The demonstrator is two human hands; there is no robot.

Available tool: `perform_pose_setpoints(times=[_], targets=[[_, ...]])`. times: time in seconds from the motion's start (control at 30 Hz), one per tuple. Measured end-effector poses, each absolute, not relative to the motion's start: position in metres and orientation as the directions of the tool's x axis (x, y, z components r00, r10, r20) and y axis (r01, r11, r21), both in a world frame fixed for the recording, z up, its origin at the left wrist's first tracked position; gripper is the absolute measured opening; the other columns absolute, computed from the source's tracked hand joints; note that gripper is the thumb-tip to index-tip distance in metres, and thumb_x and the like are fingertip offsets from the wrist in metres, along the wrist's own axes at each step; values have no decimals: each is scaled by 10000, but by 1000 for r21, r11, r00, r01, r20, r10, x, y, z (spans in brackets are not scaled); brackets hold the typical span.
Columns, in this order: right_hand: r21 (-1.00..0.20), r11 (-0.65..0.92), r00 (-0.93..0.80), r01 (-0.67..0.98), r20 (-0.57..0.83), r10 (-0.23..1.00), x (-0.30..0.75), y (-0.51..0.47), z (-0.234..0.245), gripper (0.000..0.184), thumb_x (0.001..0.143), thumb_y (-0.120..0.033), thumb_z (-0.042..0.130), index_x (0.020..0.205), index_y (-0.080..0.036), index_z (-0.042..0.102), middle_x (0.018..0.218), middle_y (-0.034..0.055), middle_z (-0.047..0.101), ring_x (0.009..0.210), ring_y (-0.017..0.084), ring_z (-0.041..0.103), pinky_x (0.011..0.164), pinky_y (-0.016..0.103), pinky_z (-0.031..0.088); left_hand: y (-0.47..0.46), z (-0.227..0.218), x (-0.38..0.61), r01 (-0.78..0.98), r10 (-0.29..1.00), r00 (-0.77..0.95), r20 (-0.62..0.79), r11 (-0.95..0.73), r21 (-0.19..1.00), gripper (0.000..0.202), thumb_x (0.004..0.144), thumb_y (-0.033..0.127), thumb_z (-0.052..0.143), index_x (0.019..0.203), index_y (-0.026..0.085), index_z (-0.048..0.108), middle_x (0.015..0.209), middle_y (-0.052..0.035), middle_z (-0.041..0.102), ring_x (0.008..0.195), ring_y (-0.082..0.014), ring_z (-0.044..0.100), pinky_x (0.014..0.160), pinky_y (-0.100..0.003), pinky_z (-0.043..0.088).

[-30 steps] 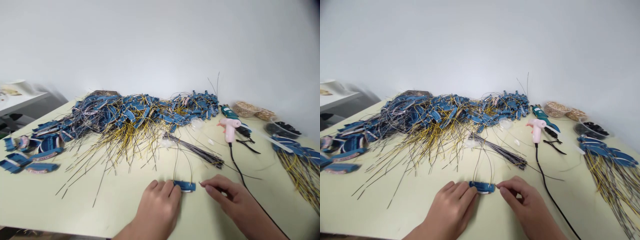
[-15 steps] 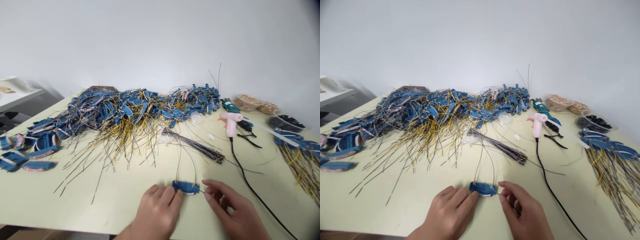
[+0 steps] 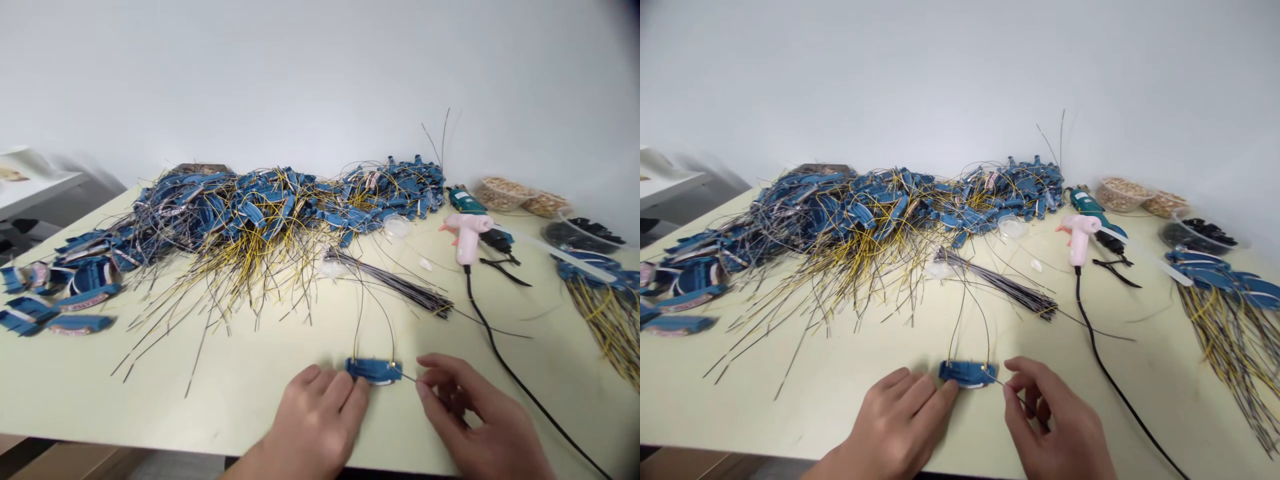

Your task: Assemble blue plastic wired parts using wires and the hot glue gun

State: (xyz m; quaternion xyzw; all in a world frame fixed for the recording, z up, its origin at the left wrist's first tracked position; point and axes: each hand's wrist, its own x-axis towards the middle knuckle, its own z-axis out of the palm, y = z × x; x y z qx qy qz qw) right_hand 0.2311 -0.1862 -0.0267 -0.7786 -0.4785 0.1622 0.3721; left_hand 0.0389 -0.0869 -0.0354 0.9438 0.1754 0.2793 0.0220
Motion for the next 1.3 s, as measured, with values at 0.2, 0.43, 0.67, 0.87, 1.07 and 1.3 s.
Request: perform_pose_setpoints(times=[0.2,0.43,0.67,0.87,1.07,1.3], targets=[[-758,-296,491,582,37,870,238,-189,-28,224,872,-411,557,1036,-267,604,749,-3,654,574,145,560,518,246,482,-86,-33,40,315,345,781,520,-937,150,236,942,85,402,1009,102,627,670,-21,593,504,-155,480,474,-315,355],[-732,-267,434,627,43,900,249,-192,-34,209,877,-384,559,1041,-259,596,736,-12,656,563,134,569,530,223,504,-86,-35,40,304,346,783,516,-938,166,246,930,86,401,1018,104,630,679,-25,592,516,-166,481,474,-324,375],[-677,-192,362,711,117,925,264,-194,-32,208,875,-363,576,1056,-265,608,734,-23,690,541,126,606,516,203,527,-87,-34,38,303,342,785,516,-939,162,264,942,80,380,1045,94,623,682,-28,595,524,-156,489,476,-320,375],[-513,39,112,858,260,959,280,-182,-12,274,872,-284,620,1138,-332,577,792,-55,717,554,111,614,538,196,528,-86,-35,39,299,336,793,508,-941,157,287,967,94,346,1050,95,621,670,-26,578,515,-154,465,472,-318,367],[-424,155,-33,892,281,959,287,-173,4,259,898,-250,594,1140,-341,573,851,-39,729,651,126,674,602,201,552,-85,-37,39,287,337,801,494,-942,176,256,944,100,375,1034,95,615,688,-29,573,516,-174,462,452,-334,383],[-474,146,-10,869,277,961,291,-167,10,230,899,-262,611,1110,-350,591,835,-47,724,625,111,677,603,172,553,-84,-25,48,331,396,850,348,-915,231,254,917,102,442,1136,117,569,857,-54,600,624,-200,559,503,-344,499]])
